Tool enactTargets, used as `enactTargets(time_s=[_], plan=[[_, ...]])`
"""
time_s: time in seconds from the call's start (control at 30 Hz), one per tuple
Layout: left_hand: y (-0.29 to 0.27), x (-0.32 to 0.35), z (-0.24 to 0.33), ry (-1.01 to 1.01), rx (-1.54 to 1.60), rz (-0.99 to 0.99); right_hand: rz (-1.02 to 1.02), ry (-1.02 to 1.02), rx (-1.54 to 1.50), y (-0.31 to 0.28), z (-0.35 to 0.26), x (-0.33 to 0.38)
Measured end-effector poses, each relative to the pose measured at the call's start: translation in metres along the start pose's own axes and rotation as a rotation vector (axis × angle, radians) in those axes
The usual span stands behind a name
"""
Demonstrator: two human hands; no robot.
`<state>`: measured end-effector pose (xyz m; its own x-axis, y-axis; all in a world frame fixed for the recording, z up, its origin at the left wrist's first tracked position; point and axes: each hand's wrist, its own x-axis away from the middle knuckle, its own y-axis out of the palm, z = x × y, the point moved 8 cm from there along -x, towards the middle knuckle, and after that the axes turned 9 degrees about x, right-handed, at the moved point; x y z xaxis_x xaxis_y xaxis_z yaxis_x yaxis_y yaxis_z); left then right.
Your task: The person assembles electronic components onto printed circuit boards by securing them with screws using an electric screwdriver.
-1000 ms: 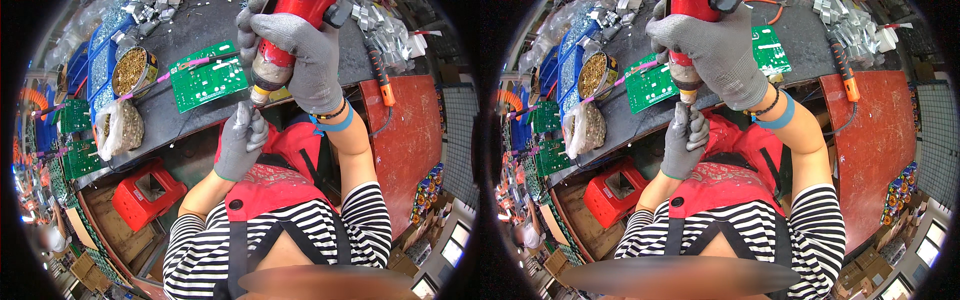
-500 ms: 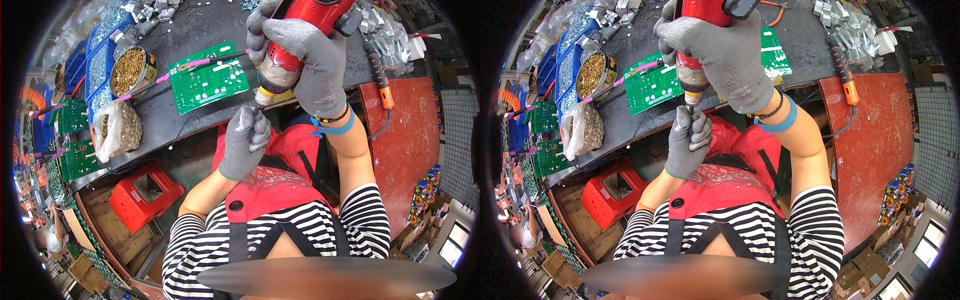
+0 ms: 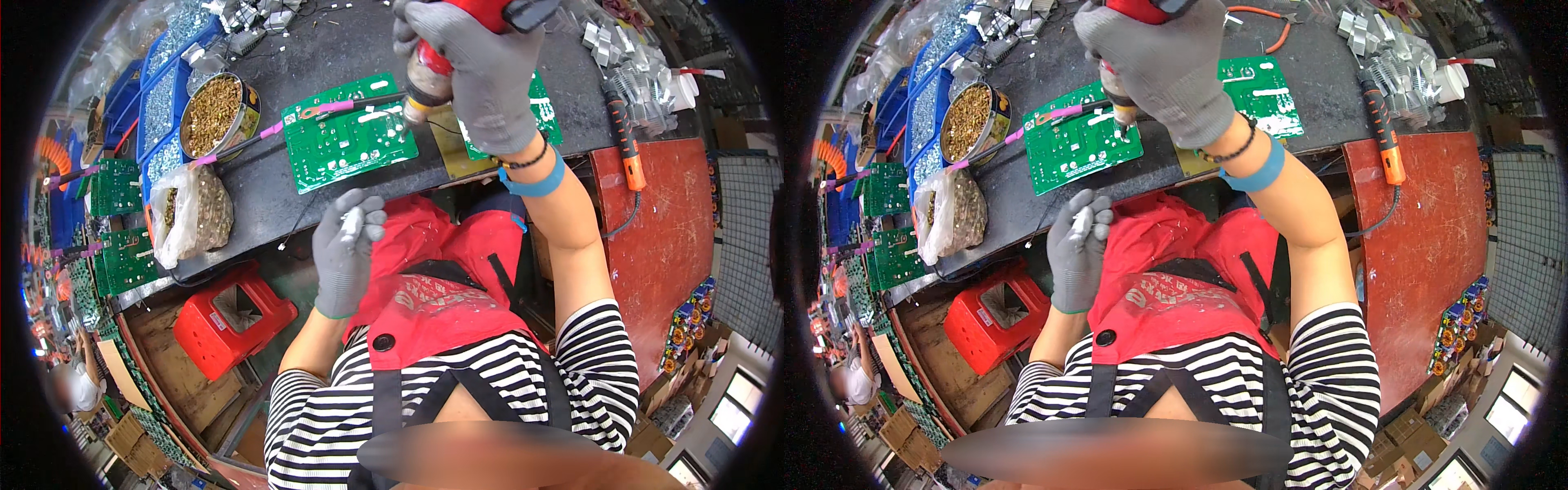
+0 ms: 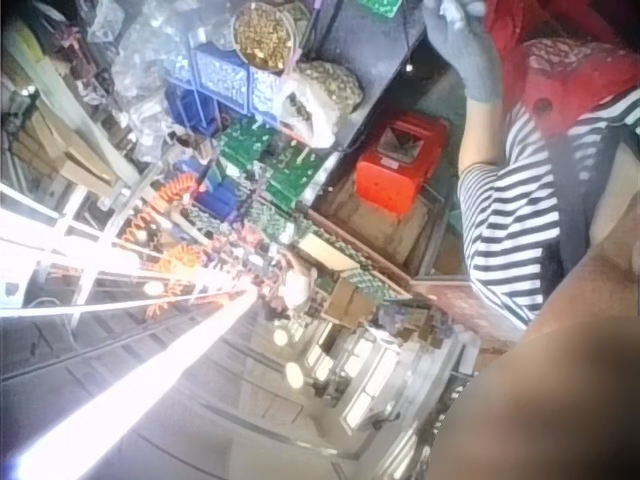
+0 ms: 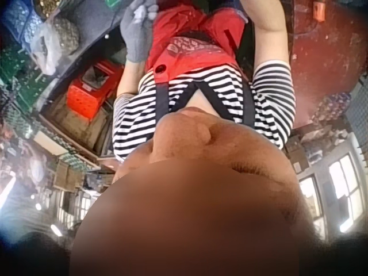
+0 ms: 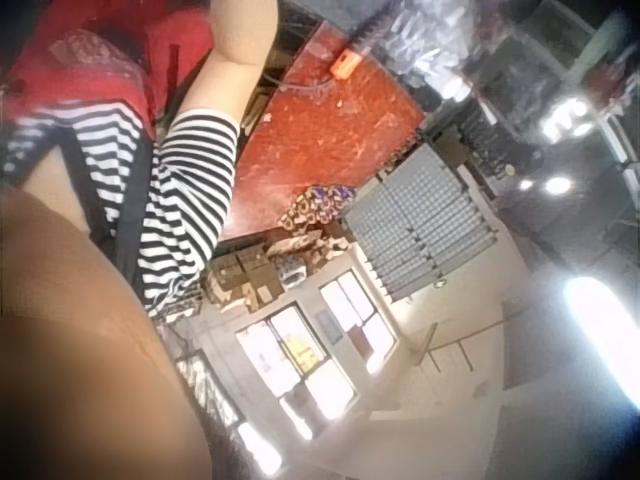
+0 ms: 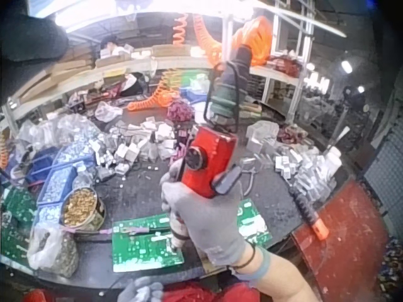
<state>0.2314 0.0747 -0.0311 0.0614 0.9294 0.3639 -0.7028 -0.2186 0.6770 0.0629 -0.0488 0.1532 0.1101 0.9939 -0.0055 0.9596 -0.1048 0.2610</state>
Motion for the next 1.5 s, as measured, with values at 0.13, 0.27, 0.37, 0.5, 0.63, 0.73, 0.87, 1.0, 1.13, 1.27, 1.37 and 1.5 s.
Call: enactTargets(time_s=[0.13,0.27,0.37,0.5,0.63,0.73,0.87,1.0,1.13,1.27,1.37,1.5], plan=[[-0.025,-0.004,0.017,0.015,-0.049,0.170,0.072,-0.157,0.041,0.005,-0.002,-0.014],[-0.049,-0.010,0.042,0.074,-0.273,0.223,0.061,-0.328,0.079,0.007,0.011,-0.031],[-0.061,-0.016,0.056,0.161,-0.252,0.209,0.065,-0.426,0.127,0.009,0.006,-0.031],[-0.062,-0.022,0.067,0.209,-0.245,0.228,0.016,-0.235,0.114,0.019,0.019,-0.033],[-0.053,-0.029,0.065,0.144,-0.239,0.195,0.090,-0.368,0.187,0.015,0.032,-0.041],[-0.057,-0.033,0.066,0.168,-0.216,0.168,0.169,-0.387,0.139,0.014,0.030,-0.040],[-0.054,-0.033,0.067,0.171,-0.243,0.188,0.350,-0.729,0.663,0.020,0.004,-0.017],[-0.056,-0.034,0.067,0.172,-0.247,0.194,0.436,-0.909,0.848,0.018,0.009,-0.007],[-0.055,-0.031,0.068,0.179,-0.274,0.244,0.296,-0.935,0.936,0.020,0.022,-0.016],[-0.051,-0.033,0.067,0.179,-0.253,0.214,0.043,-0.684,0.040,0.001,0.048,-0.050],[-0.057,-0.027,0.068,0.209,-0.261,0.227,-0.080,-0.181,-0.224,0.016,0.053,-0.047],[-0.046,-0.009,0.067,0.209,-0.228,0.200,0.025,-0.187,0.075,0.009,0.002,-0.031]])
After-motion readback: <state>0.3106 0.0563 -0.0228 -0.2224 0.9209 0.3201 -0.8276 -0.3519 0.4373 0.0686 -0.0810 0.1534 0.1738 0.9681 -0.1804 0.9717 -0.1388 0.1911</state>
